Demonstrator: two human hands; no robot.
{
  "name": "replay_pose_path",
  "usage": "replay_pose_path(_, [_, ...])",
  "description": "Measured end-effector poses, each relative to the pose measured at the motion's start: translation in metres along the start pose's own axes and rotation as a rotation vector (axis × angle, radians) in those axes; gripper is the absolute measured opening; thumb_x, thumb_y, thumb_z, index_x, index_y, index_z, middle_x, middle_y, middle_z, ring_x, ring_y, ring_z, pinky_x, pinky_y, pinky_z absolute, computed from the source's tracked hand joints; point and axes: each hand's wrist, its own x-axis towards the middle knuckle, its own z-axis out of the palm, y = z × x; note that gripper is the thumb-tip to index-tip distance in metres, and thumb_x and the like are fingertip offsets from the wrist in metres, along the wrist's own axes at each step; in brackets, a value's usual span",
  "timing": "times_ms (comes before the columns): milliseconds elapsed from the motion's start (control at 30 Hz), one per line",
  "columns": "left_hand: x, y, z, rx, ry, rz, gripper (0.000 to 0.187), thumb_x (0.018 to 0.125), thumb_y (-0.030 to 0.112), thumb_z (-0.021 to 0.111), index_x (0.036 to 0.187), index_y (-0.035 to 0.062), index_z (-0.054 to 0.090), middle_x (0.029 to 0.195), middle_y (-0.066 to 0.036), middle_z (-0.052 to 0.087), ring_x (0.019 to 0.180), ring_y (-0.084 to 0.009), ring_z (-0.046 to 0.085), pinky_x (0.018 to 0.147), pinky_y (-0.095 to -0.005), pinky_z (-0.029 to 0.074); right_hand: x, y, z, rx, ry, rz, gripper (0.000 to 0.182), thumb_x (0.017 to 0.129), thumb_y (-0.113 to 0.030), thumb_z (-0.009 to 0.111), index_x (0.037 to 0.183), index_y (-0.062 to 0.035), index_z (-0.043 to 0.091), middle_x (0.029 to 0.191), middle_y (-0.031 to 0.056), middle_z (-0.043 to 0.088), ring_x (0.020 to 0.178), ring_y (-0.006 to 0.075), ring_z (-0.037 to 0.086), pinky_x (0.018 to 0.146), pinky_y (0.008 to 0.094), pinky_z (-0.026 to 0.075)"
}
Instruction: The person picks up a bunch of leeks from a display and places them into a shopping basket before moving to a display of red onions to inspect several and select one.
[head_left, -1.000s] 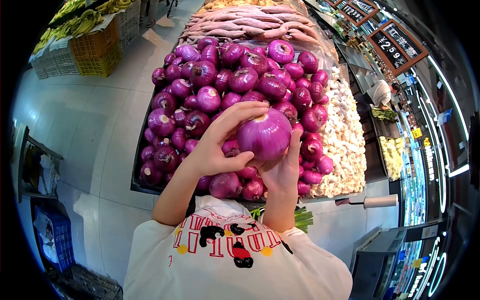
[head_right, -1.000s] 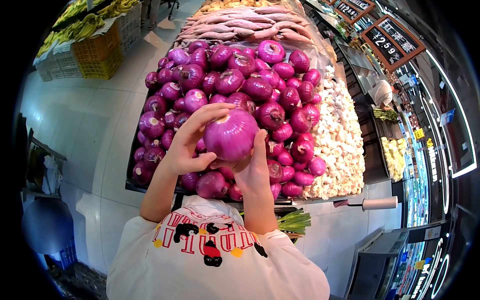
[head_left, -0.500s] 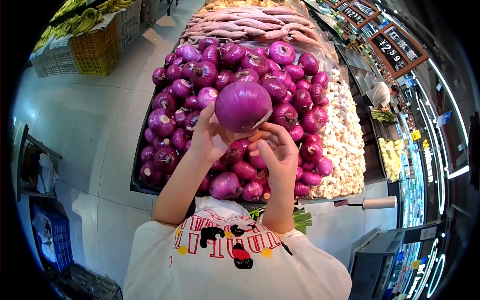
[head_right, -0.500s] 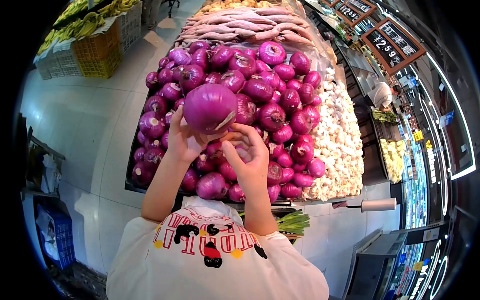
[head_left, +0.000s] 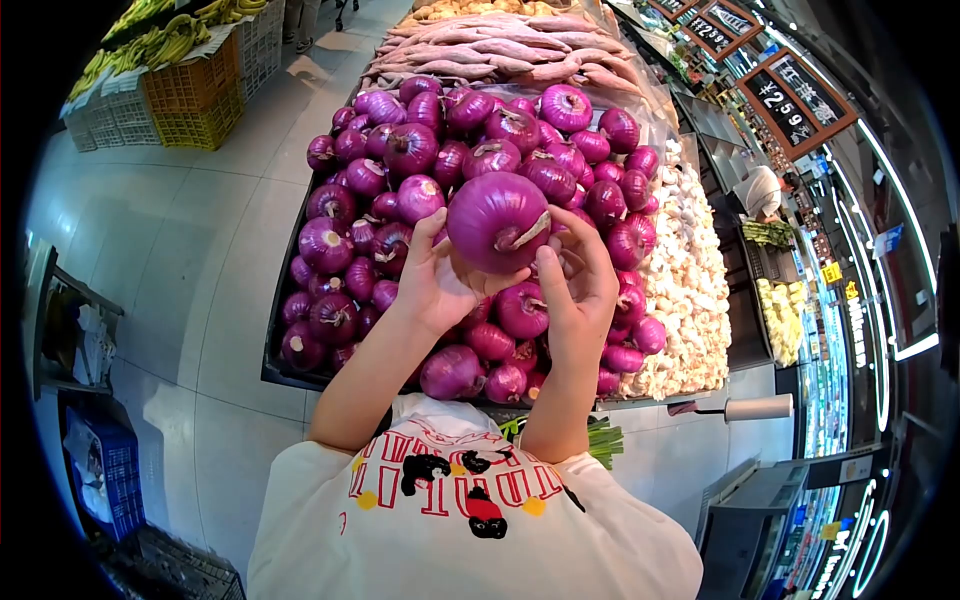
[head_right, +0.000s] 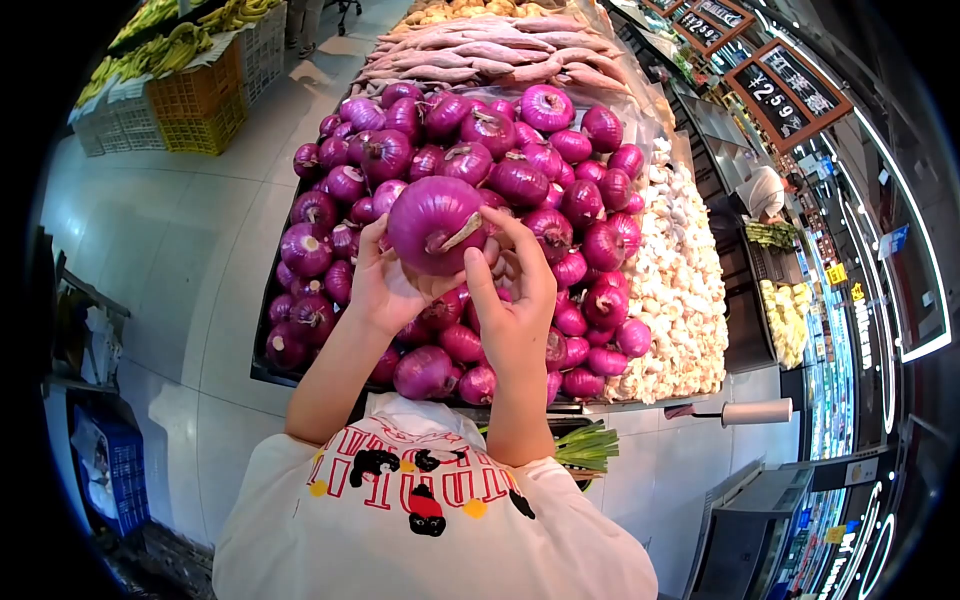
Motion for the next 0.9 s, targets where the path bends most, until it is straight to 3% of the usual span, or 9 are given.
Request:
replay_pose_path(67, [0.002, -0.002, -0.002, -0.123, 0.013, -0.012, 0.067, 0.089, 0.048, 0.055, 0.135, 0.0016, 0.042, 0.135, -0.019, 0.049, 0.119, -0.0329, 0.055, 0.098, -0.0549, 0.048, 0.002, 0.0, 0.001, 0.006, 0.001, 0.022, 0.035, 0.086, -0.001, 0.064, 0.121, -0.0027, 0.057, 0.087, -0.0025, 0.05, 0.076, 0.0035, 0.048, 0.066, 0.0168, 0.04])
replay_pose_path(300, [0.001, 0.003, -0.004, -0.047, 0.024, 0.024, 0.064, 0.088, 0.046, 0.056, 0.131, 0.0003, 0.046, 0.131, -0.02, 0.052, 0.119, -0.0337, 0.055, 0.098, -0.0552, 0.048, 0.001, -0.001, 0.007, 0.197, 0.067, -0.04, 0.02, 0.084, 0.004, 0.066, 0.101, -0.0016, 0.058, 0.09, 0.0021, 0.057, 0.08, 0.0073, 0.056, 0.069, 0.0197, 0.046])
replay_pose_path(467, [-0.002, 0.007, -0.005, -0.068, 0.101, 0.031, 0.061, 0.086, 0.044, 0.06, 0.127, 0.0001, 0.05, 0.128, -0.019, 0.054, 0.118, -0.0335, 0.055, 0.099, -0.0562, 0.047, -0.008, 0.007, 0.008, -0.011, 0.018, -0.242, 0.017, 0.077, 0.01, 0.066, 0.089, -0.0006, 0.059, 0.088, 0.007, 0.059, 0.075, 0.0112, 0.058, 0.067, 0.0233, 0.048])
replay_pose_path(567, [0.0, 0.003, -0.008, -0.136, 0.101, 0.035, 0.061, 0.086, 0.044, 0.059, 0.127, 0.0005, 0.049, 0.127, -0.017, 0.055, 0.117, -0.0325, 0.055, 0.1, -0.0549, 0.046, -0.011, 0.012, 0.014, -0.124, 0.019, -0.418, 0.022, 0.072, 0.012, 0.067, 0.089, -0.0009, 0.061, 0.084, 0.0098, 0.061, 0.071, 0.0153, 0.058, 0.063, 0.0246, 0.048])
replay_pose_path(700, [0.001, -0.002, -0.007, -0.151, 0.138, 0.073, 0.062, 0.086, 0.045, 0.058, 0.129, 0.001, 0.048, 0.128, -0.016, 0.054, 0.117, -0.0309, 0.055, 0.099, -0.0527, 0.046, -0.014, 0.006, 0.014, -0.203, -0.027, -0.473, 0.024, 0.071, 0.012, 0.068, 0.09, -0.0006, 0.061, 0.083, 0.0106, 0.062, 0.068, 0.0169, 0.059, 0.059, 0.0252, 0.048])
replay_pose_path(767, [0.002, -0.004, -0.008, -0.112, 0.081, 0.08, 0.061, 0.089, 0.042, 0.054, 0.132, -0.0011, 0.045, 0.132, -0.017, 0.051, 0.122, -0.0331, 0.051, 0.109, -0.0529, 0.038, -0.017, 0.005, 0.013, -0.178, -0.074, -0.437, 0.024, 0.07, 0.013, 0.069, 0.089, -0.0005, 0.062, 0.086, 0.0106, 0.063, 0.081, 0.0191, 0.062, 0.073, 0.0269, 0.049])
replay_pose_path(900, [0.001, -0.005, -0.005, -0.143, 0.061, 0.094, 0.063, 0.089, 0.042, 0.052, 0.134, -0.0015, 0.043, 0.134, -0.019, 0.05, 0.124, -0.0349, 0.049, 0.111, -0.0533, 0.035, -0.016, 0.009, 0.013, -0.233, -0.118, -0.544, 0.026, 0.069, 0.014, 0.07, 0.09, -0.0005, 0.062, 0.086, 0.0117, 0.064, 0.077, 0.0205, 0.062, 0.071, 0.0277, 0.05])
